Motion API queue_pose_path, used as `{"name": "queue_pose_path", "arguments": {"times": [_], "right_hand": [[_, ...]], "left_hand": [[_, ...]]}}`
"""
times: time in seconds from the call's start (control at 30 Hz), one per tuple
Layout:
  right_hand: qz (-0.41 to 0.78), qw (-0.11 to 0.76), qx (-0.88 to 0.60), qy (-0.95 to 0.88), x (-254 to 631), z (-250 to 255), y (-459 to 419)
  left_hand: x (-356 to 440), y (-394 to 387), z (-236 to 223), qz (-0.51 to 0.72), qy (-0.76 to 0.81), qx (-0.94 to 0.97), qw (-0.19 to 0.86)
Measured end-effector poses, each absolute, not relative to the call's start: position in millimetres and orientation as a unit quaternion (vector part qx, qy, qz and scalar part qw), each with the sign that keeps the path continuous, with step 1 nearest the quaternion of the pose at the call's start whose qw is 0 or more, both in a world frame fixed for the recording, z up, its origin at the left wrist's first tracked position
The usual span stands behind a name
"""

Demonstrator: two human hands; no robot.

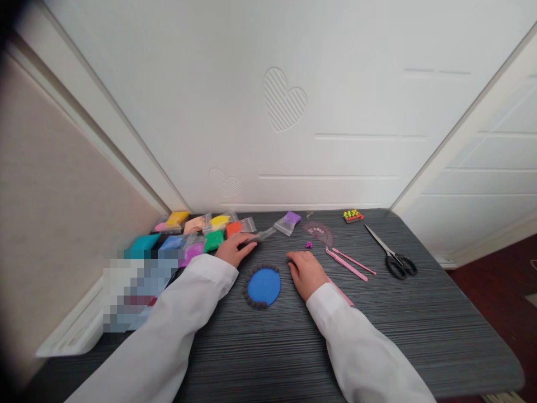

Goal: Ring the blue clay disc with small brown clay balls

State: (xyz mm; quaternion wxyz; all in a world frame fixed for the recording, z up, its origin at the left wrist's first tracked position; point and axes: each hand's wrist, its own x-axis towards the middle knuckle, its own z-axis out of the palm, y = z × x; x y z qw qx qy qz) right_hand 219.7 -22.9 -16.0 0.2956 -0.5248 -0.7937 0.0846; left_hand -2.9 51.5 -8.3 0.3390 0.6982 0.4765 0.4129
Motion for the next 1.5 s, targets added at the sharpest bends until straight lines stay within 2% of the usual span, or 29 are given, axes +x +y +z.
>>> {"name": "queue_pose_path", "arguments": {"times": [0.33,0.7,1.0,1.33,1.5], "right_hand": [[0.036,0.284,-0.526,-0.801,221,-13,-21],[0.015,0.385,-0.554,-0.737,201,5,-9],[0.122,0.460,-0.509,-0.717,187,17,-13],[0.320,0.459,-0.446,-0.699,188,22,-21],[0.364,0.441,-0.434,-0.695,189,28,-23]], "left_hand": [[-4,44,-14,0.456,0.463,0.601,0.464],[-10,40,-2,0.451,0.425,0.540,0.570],[-8,41,-4,0.446,0.388,0.516,0.620],[2,25,4,0.451,0.371,0.486,0.650],[2,18,16,0.426,0.358,0.488,0.672]]}}
